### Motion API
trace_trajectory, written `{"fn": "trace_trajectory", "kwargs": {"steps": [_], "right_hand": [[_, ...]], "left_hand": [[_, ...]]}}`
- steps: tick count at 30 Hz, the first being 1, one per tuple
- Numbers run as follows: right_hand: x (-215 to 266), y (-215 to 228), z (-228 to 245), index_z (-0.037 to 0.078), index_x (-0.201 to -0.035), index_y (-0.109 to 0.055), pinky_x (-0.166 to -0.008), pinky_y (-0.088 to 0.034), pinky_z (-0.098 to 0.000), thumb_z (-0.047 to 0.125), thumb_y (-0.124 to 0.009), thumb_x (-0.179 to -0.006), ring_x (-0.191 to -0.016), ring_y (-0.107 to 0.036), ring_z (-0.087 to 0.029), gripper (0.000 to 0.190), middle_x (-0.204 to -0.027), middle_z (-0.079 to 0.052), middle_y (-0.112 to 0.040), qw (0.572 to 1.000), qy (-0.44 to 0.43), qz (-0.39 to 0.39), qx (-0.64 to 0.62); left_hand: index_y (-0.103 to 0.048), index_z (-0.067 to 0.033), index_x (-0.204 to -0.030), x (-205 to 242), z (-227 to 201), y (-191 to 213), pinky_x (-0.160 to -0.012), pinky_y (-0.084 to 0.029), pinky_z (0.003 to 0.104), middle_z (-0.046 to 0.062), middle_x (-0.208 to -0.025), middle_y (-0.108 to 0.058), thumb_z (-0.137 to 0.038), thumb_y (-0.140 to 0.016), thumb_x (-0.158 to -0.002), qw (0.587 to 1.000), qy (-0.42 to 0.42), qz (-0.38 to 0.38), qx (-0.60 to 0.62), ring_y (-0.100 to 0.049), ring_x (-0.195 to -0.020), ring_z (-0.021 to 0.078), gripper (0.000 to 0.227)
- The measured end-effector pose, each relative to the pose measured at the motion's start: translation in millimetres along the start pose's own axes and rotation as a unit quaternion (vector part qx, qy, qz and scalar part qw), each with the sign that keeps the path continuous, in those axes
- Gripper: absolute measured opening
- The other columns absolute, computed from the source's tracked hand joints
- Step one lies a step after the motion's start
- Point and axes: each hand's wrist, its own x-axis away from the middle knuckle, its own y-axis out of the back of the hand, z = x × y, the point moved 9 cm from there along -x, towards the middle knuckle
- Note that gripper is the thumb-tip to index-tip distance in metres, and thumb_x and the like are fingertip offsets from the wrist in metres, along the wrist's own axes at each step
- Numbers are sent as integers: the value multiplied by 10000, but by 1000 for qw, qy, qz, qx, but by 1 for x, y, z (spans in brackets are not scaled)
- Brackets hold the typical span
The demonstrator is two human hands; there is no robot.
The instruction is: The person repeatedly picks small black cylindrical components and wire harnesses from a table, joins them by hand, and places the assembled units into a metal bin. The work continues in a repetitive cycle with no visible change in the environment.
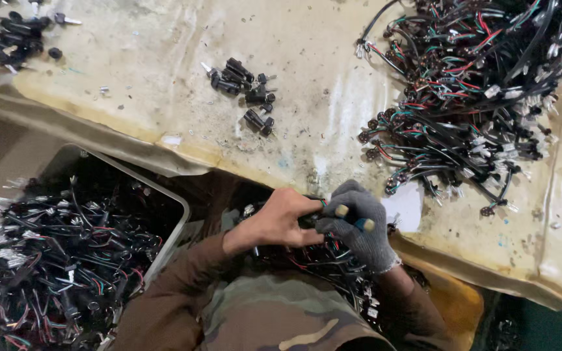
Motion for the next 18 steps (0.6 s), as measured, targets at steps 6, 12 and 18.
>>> {"fn": "trace_trajectory", "kwargs": {"steps": [6,12,18], "right_hand": [[29,-2,33,109,-863,-514,-583,-436,-273,385,-855,-831,-638,-475,-131,440,-826,-14,-532,867,32,24,-496],[51,-6,15,150,-652,-488,-435,-407,-316,435,-803,-895,-432,-464,-159,489,-548,21,-504,856,32,30,-515],[67,0,22,156,-673,-490,-490,-450,-339,403,-806,-894,-449,-502,-175,458,-557,25,-504,912,112,17,-394]], "left_hand": [[-641,-92,-790,23,-40,-38,-537,-464,462,115,-681,-626,-319,-810,-742,994,-50,5,-94,-641,-633,340,287],[-670,-79,-952,36,-48,-65,-565,-503,448,100,-733,-646,-317,-811,-802,1000,-18,17,-15,-654,-655,339,315],[-712,-111,-1083,40,-45,-67,-650,-560,397,118,-848,-689,-218,-781,-826,996,-16,-15,88,-708,-760,322,286]]}}
